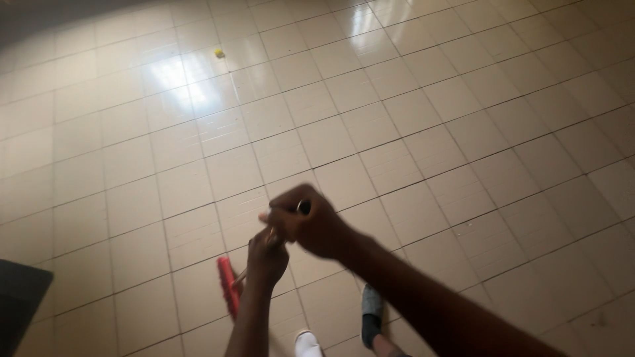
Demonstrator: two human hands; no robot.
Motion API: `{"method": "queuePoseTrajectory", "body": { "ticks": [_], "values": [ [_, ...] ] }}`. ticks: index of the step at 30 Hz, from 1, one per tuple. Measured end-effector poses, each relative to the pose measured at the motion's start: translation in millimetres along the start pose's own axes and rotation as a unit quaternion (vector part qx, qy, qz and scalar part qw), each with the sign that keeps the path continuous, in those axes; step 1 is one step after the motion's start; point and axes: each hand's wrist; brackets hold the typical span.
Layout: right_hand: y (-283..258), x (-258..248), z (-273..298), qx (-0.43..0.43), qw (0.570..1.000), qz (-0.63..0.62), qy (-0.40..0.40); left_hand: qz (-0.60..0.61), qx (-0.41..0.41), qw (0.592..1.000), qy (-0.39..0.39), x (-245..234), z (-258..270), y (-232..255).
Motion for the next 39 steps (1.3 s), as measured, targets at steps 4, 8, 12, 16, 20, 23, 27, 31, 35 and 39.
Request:
{"method": "queuePoseTrajectory", "body": {
  "ticks": [4,8,12,16,20,23,27,31,35,39],
  "values": [
    [-11.1,-93.6,-32.9,0.206,0.953,-0.221,0.007,0.023,0.084,0.996,0.015,39.9,-35.2,62.5],
    [-34.7,-152.9,-49.3,0.083,0.992,0.023,-0.095,0.049,0.109,0.993,0.012,79.1,-58.6,110.2],
    [-54.9,-186.9,-72.3,0.207,0.973,-0.064,-0.083,0.190,0.158,0.969,-0.002,80.5,-65.8,176.0],
    [-64.0,-191.5,-84.1,0.124,0.983,-0.046,-0.130,0.264,0.193,0.945,-0.016,78.5,-67.4,180.6],
    [-80.5,-173.5,-96.8,0.048,0.986,-0.070,-0.142,0.241,0.211,0.947,0.027,63.4,-61.2,160.0],
    [-83.5,-151.1,-102.1,0.028,0.986,-0.078,-0.147,0.293,0.172,0.940,0.029,38.3,-50.6,150.9],
    [-79.9,-114.0,-103.8,0.050,0.981,-0.144,-0.119,0.124,0.170,0.972,0.106,-8.0,-35.8,122.6],
    [-55.1,-56.8,-93.6,0.078,0.971,-0.196,-0.113,0.077,0.062,0.991,0.088,-44.8,-22.4,57.2],
    [-22.3,12.5,-78.6,0.077,0.956,-0.250,-0.132,-0.173,-0.053,0.975,0.132,-67.8,-19.7,-55.0],
    [-17.9,63.3,-68.9,0.145,0.930,-0.310,-0.134,-0.147,-0.116,0.976,0.114,-93.9,-6.2,-87.9]
  ]
}}
Point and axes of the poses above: each hand's wrist, its own z-axis away from the middle knuckle, its own x-axis out of the palm, y = z × x, and after that the axes turned 10 degrees about -x, right-handed
